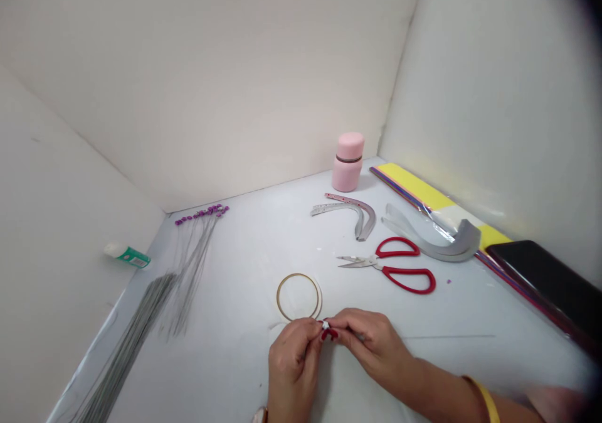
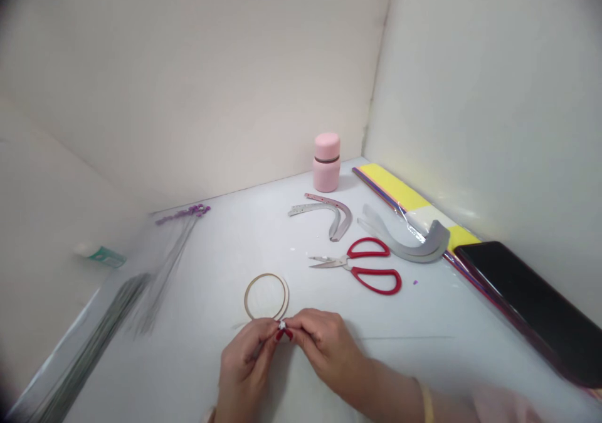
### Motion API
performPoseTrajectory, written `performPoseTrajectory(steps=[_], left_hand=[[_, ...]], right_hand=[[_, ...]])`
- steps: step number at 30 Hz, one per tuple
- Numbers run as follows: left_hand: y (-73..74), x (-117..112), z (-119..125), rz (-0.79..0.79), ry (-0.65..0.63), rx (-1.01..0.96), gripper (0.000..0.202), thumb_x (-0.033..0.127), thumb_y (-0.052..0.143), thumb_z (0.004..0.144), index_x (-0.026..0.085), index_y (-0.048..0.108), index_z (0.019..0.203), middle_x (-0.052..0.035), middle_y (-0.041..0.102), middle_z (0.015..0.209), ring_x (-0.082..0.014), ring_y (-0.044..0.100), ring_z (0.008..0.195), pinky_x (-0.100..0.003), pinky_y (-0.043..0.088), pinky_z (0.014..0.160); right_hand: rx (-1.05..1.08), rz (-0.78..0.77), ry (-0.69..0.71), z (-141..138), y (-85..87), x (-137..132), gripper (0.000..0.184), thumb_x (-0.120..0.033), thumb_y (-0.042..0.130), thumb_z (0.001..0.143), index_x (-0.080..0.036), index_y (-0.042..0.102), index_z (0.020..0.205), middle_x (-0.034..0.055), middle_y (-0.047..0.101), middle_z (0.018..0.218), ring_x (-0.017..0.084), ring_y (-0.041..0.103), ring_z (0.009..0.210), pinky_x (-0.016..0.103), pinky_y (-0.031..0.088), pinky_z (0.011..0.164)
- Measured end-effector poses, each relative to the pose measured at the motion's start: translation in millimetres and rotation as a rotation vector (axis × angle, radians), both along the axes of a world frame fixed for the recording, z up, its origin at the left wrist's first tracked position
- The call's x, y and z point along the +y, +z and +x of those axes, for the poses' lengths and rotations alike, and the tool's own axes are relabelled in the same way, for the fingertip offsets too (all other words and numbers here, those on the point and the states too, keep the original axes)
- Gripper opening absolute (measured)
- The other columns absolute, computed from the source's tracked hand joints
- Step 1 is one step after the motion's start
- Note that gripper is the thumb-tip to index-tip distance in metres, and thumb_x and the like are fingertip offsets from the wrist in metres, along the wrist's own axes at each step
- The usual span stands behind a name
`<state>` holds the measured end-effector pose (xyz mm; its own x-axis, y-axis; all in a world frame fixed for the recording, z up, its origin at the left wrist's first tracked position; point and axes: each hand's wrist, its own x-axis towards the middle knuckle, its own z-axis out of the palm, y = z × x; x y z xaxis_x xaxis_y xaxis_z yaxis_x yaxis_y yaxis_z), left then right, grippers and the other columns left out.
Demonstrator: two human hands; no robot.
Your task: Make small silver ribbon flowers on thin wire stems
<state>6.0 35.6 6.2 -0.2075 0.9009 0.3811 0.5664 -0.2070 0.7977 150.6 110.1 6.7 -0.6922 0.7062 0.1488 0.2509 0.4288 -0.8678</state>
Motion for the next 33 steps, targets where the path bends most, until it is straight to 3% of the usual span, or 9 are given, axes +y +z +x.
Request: performPoseTrajectory(steps=[5,8,11,22,26,33], left_hand=[[0.7,0.4,1.4,-0.09,0.012,-0.142,0.013,0.014,0.052,0.081,0.018,0.064,0.08,-0.0031,0.067,0.075,-0.0146,0.062,0.07,-0.024,0.049,0.064],[2.6,-0.2,0.7,-0.115,0.025,-0.242,0.011,0.016,0.053,0.082,0.018,0.063,0.081,-0.0032,0.067,0.076,-0.0146,0.062,0.071,-0.024,0.049,0.064],[3.9,-0.5,0.5,-0.114,0.017,-0.253,0.011,0.017,0.053,0.082,0.018,0.064,0.082,-0.0033,0.067,0.078,-0.0144,0.062,0.073,-0.024,0.049,0.066],[-4.7,-2.5,1.2,-0.109,0.032,-0.178,0.02,0.012,0.054,0.08,0.018,0.064,0.097,-0.0061,0.07,0.086,-0.0153,0.066,0.076,-0.024,0.052,0.068],[-5.2,-3.2,1.0,-0.074,0.061,-0.153,0.014,0.01,0.058,0.076,0.018,0.064,0.086,-0.0038,0.07,0.079,-0.0147,0.066,0.071,-0.022,0.053,0.064],[-0.5,-2.8,-0.7,-0.019,-0.008,-0.021,0.017,0.005,0.054,0.078,0.019,0.063,0.083,-0.0027,0.069,0.076,-0.0126,0.064,0.071,-0.019,0.049,0.066]], right_hand=[[0.03,-0.04,-0.015,0.4,0.1,-0.6,0.019,-0.025,0.047,0.086,-0.017,0.064,0.084,0.0036,0.066,0.072,0.014,0.06,0.066,0.022,0.046,0.063],[0.106,-0.173,-0.019,0.1,0.5,-0.3,0.023,-0.029,0.046,0.087,-0.017,0.064,0.094,0.0048,0.066,0.077,0.014,0.061,0.067,0.023,0.049,0.063],[0.134,-0.181,0.005,-0.1,-1.0,-0.6,0.025,-0.029,0.046,0.087,-0.018,0.063,0.101,0.0057,0.067,0.083,0.015,0.062,0.069,0.025,0.05,0.066],[0.065,-0.159,-0.071,-1.0,-0.1,0.7,0.016,-0.026,0.051,0.084,-0.018,0.065,0.085,0.0018,0.066,0.071,0.013,0.06,0.064,0.02,0.047,0.061],[0.091,-0.109,-0.06,-0.7,-1.5,1.0,0.014,-0.022,0.051,0.084,-0.017,0.064,0.085,0.0014,0.065,0.07,0.011,0.06,0.063,0.019,0.046,0.061],[0.052,-0.02,-0.013,1.2,-1.5,0.7,0.015,-0.021,0.049,0.085,-0.016,0.062,0.081,0.0015,0.064,0.068,0.011,0.058,0.062,0.018,0.044,0.06]])
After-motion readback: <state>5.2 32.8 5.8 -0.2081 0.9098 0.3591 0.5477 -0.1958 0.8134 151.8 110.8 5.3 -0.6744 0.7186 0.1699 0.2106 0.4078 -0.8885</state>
